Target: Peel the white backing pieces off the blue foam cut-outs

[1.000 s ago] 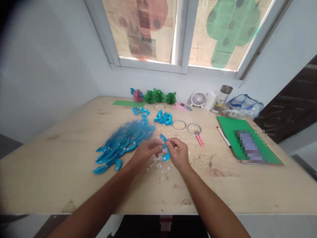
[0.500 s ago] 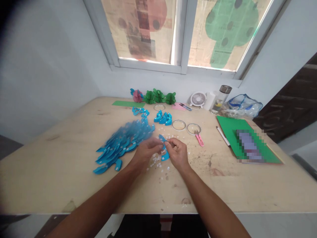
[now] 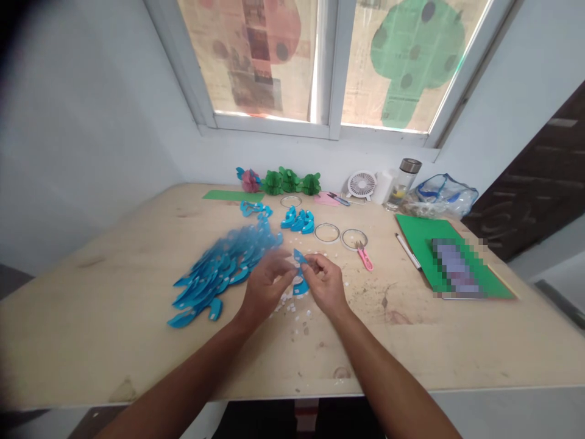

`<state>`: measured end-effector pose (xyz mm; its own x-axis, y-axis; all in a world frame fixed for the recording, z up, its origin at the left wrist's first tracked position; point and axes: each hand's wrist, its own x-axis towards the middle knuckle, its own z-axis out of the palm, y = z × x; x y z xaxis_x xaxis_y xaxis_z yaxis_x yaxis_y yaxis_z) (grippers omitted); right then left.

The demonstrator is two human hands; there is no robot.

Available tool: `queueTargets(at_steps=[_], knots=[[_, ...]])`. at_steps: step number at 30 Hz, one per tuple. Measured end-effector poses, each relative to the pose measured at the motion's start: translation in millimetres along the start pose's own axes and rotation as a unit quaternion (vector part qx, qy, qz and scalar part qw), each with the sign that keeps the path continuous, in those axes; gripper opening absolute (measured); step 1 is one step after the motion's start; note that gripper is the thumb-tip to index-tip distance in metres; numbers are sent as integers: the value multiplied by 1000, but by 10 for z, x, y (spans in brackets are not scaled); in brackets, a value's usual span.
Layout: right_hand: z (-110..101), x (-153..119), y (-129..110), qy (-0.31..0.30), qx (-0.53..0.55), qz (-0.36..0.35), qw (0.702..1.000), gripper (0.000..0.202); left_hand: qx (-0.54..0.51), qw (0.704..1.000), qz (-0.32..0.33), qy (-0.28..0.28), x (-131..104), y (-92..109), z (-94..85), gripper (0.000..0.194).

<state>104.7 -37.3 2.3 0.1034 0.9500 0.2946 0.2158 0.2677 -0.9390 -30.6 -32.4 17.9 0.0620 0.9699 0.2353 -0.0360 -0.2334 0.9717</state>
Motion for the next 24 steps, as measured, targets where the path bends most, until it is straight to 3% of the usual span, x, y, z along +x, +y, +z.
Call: queueTargets(at_steps=[8, 24], knots=[[8, -11, -23, -7, 16, 9, 1000, 23, 45, 997, 57, -12, -14, -22, 1, 15], [-5, -3, 30, -18, 47, -1, 999, 21, 103, 990, 97, -21, 1, -92, -28, 15]])
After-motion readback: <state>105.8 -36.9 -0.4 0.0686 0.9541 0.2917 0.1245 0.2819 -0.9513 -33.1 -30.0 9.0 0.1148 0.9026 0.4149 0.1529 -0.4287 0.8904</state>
